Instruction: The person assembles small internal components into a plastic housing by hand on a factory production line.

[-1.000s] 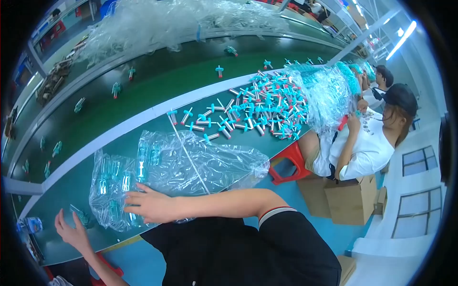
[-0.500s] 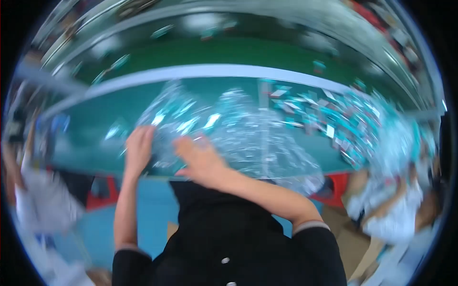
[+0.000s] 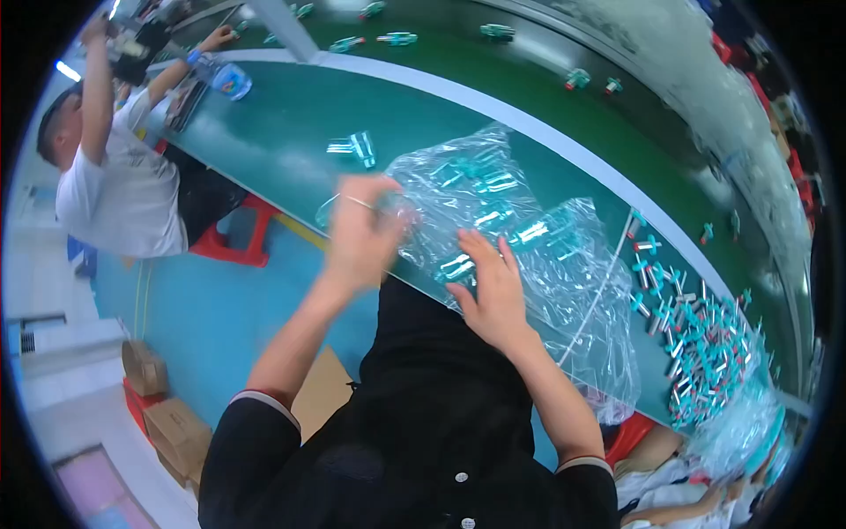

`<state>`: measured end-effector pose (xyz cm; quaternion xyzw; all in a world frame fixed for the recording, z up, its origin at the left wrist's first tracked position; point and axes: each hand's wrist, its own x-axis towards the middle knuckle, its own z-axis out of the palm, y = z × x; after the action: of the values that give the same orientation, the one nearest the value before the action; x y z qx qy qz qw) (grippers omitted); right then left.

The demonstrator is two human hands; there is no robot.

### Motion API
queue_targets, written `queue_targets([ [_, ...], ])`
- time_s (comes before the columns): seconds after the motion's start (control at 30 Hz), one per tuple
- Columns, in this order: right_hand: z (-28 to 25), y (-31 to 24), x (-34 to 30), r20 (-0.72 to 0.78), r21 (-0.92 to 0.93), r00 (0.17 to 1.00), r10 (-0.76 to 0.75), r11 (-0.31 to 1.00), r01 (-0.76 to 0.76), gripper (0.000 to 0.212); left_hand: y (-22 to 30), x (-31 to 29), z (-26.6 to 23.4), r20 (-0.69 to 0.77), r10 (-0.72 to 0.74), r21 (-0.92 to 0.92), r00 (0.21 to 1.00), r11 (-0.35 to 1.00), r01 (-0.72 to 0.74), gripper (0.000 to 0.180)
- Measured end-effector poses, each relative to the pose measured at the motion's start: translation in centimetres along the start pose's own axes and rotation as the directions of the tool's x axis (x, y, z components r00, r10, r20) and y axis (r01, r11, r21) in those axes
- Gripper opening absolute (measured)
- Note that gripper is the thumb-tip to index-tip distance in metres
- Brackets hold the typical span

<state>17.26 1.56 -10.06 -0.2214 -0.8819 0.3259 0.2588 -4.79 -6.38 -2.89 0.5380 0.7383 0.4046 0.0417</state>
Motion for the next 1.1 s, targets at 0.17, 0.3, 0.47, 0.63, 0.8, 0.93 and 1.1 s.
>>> queue_targets([
  [0.17,-1.1,-0.4,0.7,0.073,0.162,0.996,0.047,0.985,-0.058,0.081,0.6,-4.2,4.4,0.324,0.152,0.090,0.934,0.978,-0.190,0.054],
  [0.3,-2.0,-0.4,1.0,0.152,0.236,0.986,0.065,0.967,-0.100,0.093,2.0,-3.5,4.5,0.442,0.200,0.122,0.875,0.952,-0.279,0.058],
  [0.47,-2.4,-0.3,1.0,0.168,0.325,0.986,0.025,0.942,-0.079,0.103,4.4,-1.5,5.5,0.611,0.089,0.285,0.787,0.903,-0.323,0.062],
  [0.63,-3.0,0.6,0.5,0.162,0.491,0.981,0.108,0.853,-0.175,0.100,3.5,0.0,6.4,0.718,0.221,0.156,0.660,0.873,-0.462,0.052],
  [0.8,-3.8,-1.6,0.7,0.162,0.084,0.986,0.029,0.996,-0.043,0.098,-1.6,5.3,-0.4,0.782,0.296,-0.342,0.549,0.940,-0.020,0.044],
  [0.93,-3.1,-0.8,0.4,0.131,0.058,0.990,-0.050,0.997,0.043,0.087,-3.8,6.1,-2.8,0.642,0.136,-0.508,0.754,0.812,0.286,0.038],
  [1.1,-4.5,-1.0,-0.1,0.088,0.237,0.993,0.074,0.967,-0.093,0.066,-6.5,11.5,-2.2,0.283,-0.182,-0.382,0.942,0.879,0.285,0.036],
])
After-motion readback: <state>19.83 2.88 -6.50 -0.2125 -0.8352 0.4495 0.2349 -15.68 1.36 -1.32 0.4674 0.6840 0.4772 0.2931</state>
